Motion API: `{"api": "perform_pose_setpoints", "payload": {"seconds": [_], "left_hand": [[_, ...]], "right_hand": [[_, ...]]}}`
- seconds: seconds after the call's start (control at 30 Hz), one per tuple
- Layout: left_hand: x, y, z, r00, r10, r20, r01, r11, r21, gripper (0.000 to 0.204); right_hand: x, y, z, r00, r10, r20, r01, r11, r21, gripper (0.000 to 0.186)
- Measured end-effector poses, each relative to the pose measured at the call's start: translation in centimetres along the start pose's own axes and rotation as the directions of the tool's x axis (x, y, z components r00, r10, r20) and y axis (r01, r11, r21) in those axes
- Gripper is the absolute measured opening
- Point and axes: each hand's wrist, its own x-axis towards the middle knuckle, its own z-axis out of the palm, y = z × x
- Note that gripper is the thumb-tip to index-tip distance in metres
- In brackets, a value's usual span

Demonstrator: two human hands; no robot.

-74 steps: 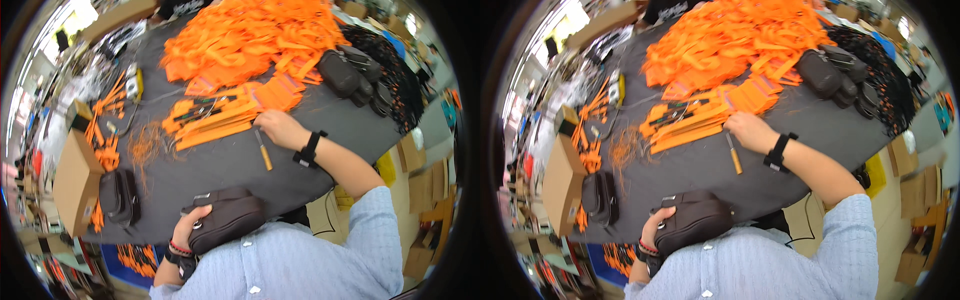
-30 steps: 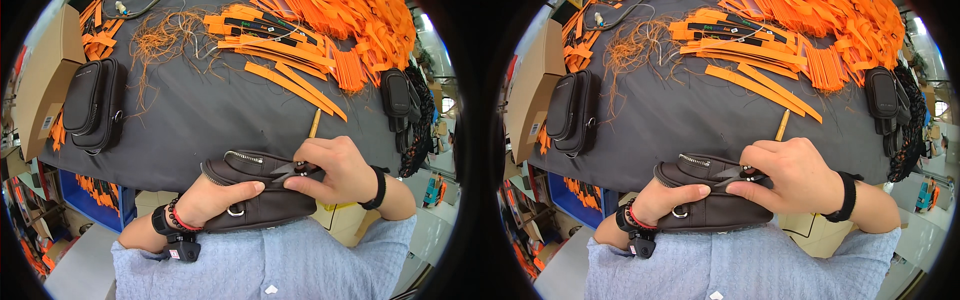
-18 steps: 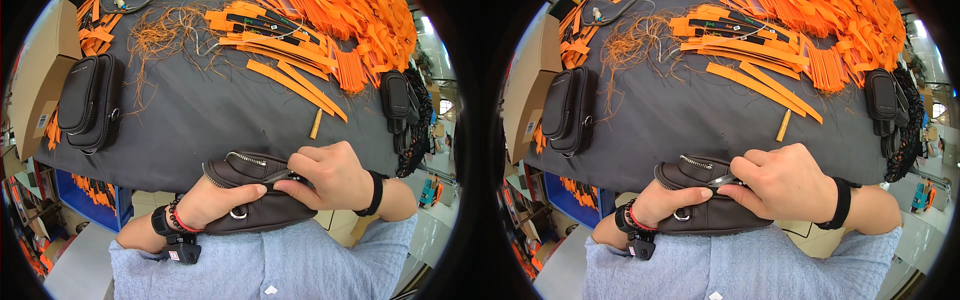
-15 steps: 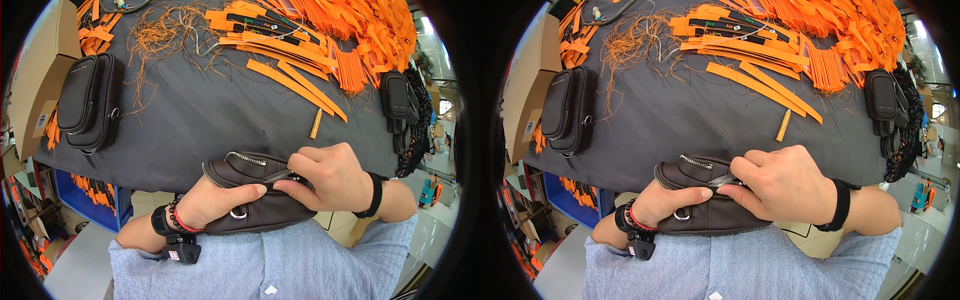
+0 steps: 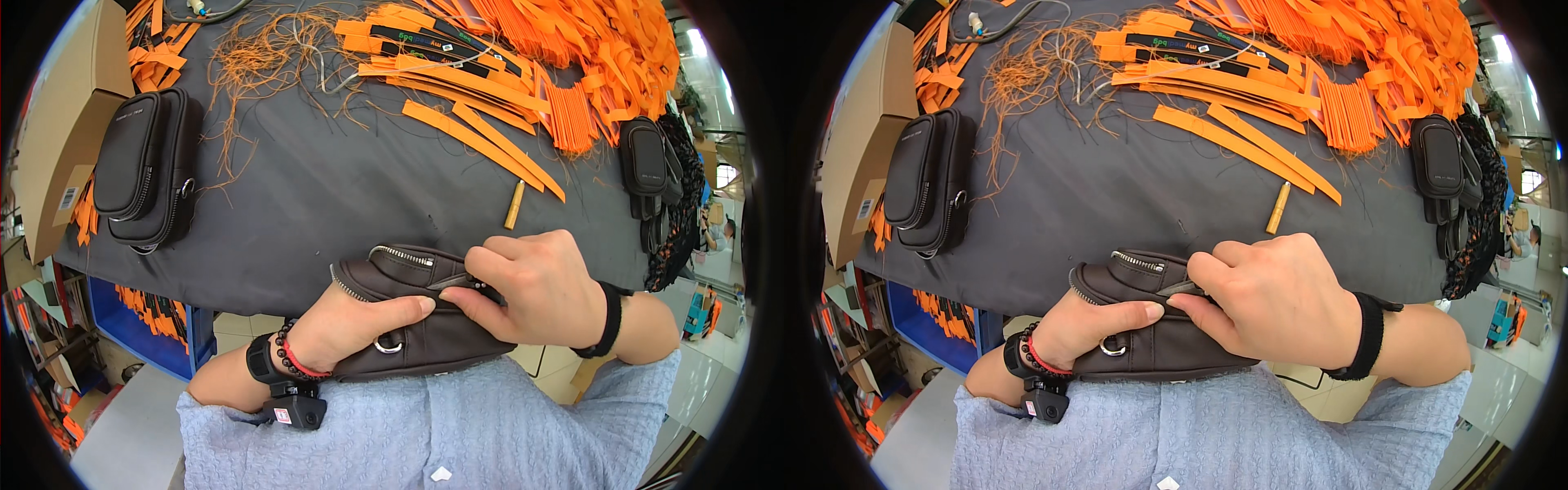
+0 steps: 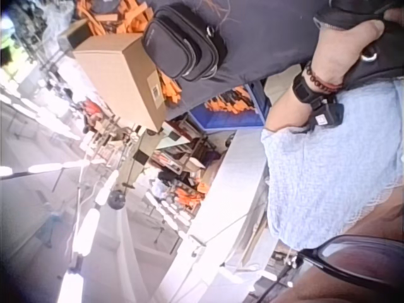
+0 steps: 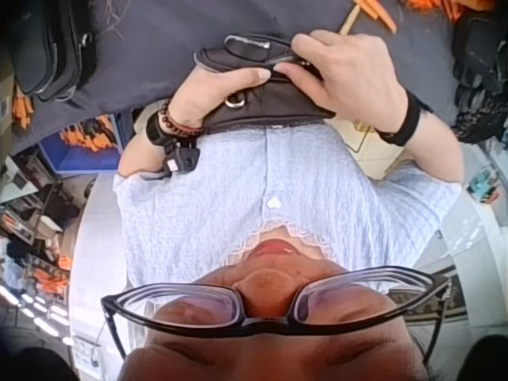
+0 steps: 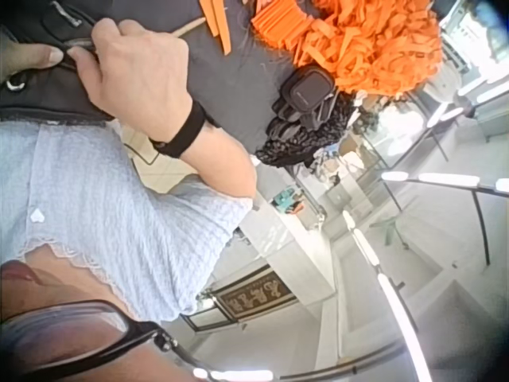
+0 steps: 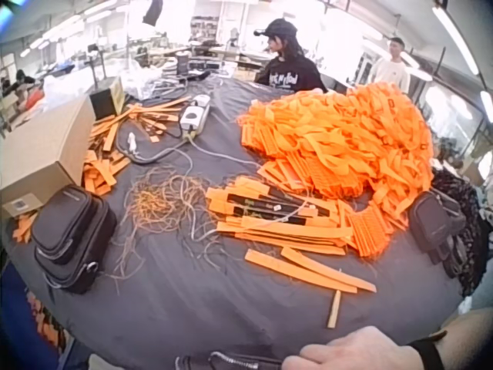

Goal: Using a hand tool to adjust or trim components on a leather bag during manufacturing.

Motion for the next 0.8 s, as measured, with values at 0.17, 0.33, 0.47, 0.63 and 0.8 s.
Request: {"api": "perform_pose_setpoints", "payload": {"seconds": [0.17, 0.33, 0.47, 0.63, 0.8], "left_hand": [[0.0, 0.1, 0.0, 0.998, 0.027, 0.048, -0.027, 1.000, 0.007, 0.034], [-0.1, 1.8, 0.3, 0.986, 0.066, 0.154, -0.080, 0.993, 0.088, 0.045], [-0.1, 7.3, 1.1, 0.907, 0.117, 0.404, -0.266, 0.904, 0.335, 0.056], [0.9, 11.3, 1.4, 0.816, -0.200, 0.542, -0.172, 0.811, 0.559, 0.051], [1.2, 15.8, 3.9, 0.929, -0.345, 0.132, -0.096, 0.120, 0.988, 0.041]], "right_hand": [[-0.2, 0.7, 0.8, 0.997, 0.080, -0.017, -0.073, 0.968, 0.242, 0.033], [0.7, 2.9, 0.5, 0.968, 0.199, 0.151, -0.245, 0.640, 0.729, 0.039], [2.0, 3.5, -0.1, 0.981, 0.008, 0.195, -0.181, 0.403, 0.897, 0.066], [2.6, 2.8, -3.0, 0.979, -0.173, 0.106, 0.018, 0.593, 0.805, 0.052], [1.4, 3.1, 0.4, 0.995, 0.094, -0.026, -0.043, 0.661, 0.749, 0.028]]}}
